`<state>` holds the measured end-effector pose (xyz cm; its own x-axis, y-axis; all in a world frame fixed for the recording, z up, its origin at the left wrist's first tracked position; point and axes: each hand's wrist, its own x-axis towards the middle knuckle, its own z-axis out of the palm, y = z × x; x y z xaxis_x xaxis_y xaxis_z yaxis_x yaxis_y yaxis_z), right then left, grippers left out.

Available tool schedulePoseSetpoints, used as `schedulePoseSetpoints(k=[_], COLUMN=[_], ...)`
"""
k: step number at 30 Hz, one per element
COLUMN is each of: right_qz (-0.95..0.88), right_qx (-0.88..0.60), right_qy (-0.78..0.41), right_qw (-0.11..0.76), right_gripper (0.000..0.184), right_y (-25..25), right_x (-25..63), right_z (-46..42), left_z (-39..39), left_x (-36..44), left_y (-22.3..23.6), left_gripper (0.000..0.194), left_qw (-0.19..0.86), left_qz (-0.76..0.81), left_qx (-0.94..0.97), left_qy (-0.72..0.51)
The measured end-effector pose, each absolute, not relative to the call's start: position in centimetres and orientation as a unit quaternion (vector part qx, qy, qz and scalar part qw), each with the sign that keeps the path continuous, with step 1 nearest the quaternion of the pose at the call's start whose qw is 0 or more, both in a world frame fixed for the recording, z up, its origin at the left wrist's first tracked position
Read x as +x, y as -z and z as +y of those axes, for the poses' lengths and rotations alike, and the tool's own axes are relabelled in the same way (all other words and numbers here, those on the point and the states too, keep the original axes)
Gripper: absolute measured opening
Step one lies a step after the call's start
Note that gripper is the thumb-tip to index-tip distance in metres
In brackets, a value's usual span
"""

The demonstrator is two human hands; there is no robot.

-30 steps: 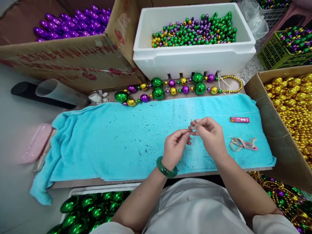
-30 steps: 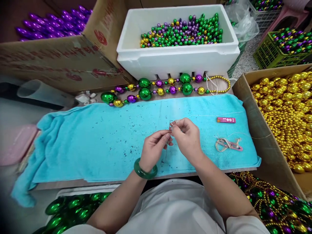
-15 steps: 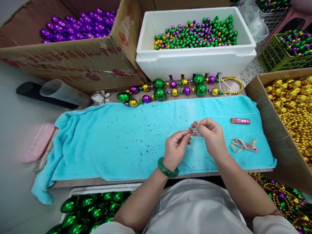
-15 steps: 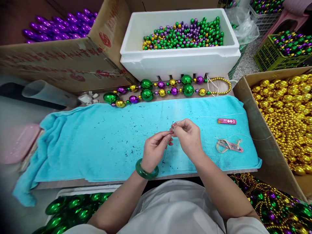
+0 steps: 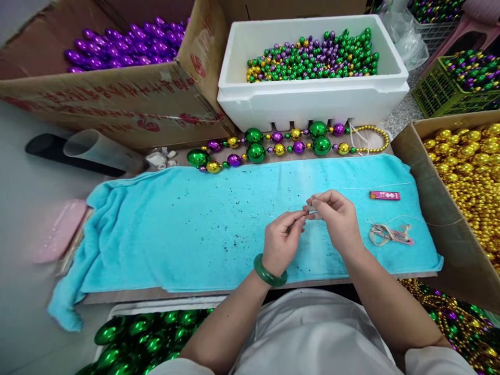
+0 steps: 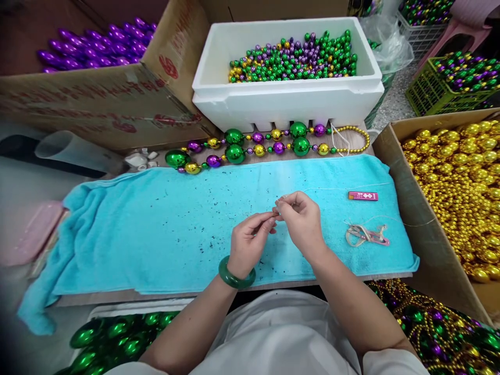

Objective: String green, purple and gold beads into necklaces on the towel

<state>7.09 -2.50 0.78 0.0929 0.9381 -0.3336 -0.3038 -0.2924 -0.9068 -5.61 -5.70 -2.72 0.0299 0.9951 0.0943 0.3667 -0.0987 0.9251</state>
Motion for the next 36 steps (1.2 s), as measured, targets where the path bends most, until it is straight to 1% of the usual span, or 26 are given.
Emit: schedulePoseSetpoints(k=[9,18,21,24,27,32,34,36], right_qz=[-0.325,-0.36,-0.417,-0.47,-0.438,-0.283,-0.242,-0.21], right_qx=[-0.54,-0.555,-0.579,-0.601,-0.593,-0.516,-0.499,-0.499], right_qy=[-0.579,-0.572,-0.536,-0.473,-0.476,-0.574,-0.552,-0.492], right_qw=[0.517,0.484,0.452,0.441,0.48,0.57,0.623,0.682], right_gripper=[0.017,0.007,0.004,0.007,0.007,0.016,0.019,0.017], right_y=[0.2,1.8,2.2,2.2,1.2,-1.8,-3.0,-3.9], right_x=[7.2,7.4,7.8,8.4,9.3,14.4,17.7,21.1], right_z=[-2.3,-1.6,-1.3,-1.2,-1.0,0.0,0.5,1.0], left_z=[-5.7,-5.9,-6.0,-6.1,-5.8,-4.7,-4.0,-3.5], left_x=[-5.6,-5.5,-5.3,-5.1,-5.3,-6.9,-7.7,-8.1], left_y=[2.8,2.6,2.3,1.9,1.5,0.6,0.2,-0.2], left_gripper=[0.02,0.024,0.026,0.027,0.027,0.025,0.024,0.025], left_qw=[0.25,0.171,0.146,0.117,0.086,0.033,0.008,-0.015], left_qz=[0.555,0.569,0.574,0.577,0.566,0.558,0.559,0.558], left_qx=[0.698,0.76,0.776,0.789,0.809,0.823,0.824,0.825], left_qy=[-0.376,-0.265,-0.216,-0.174,-0.132,-0.096,-0.089,-0.084])
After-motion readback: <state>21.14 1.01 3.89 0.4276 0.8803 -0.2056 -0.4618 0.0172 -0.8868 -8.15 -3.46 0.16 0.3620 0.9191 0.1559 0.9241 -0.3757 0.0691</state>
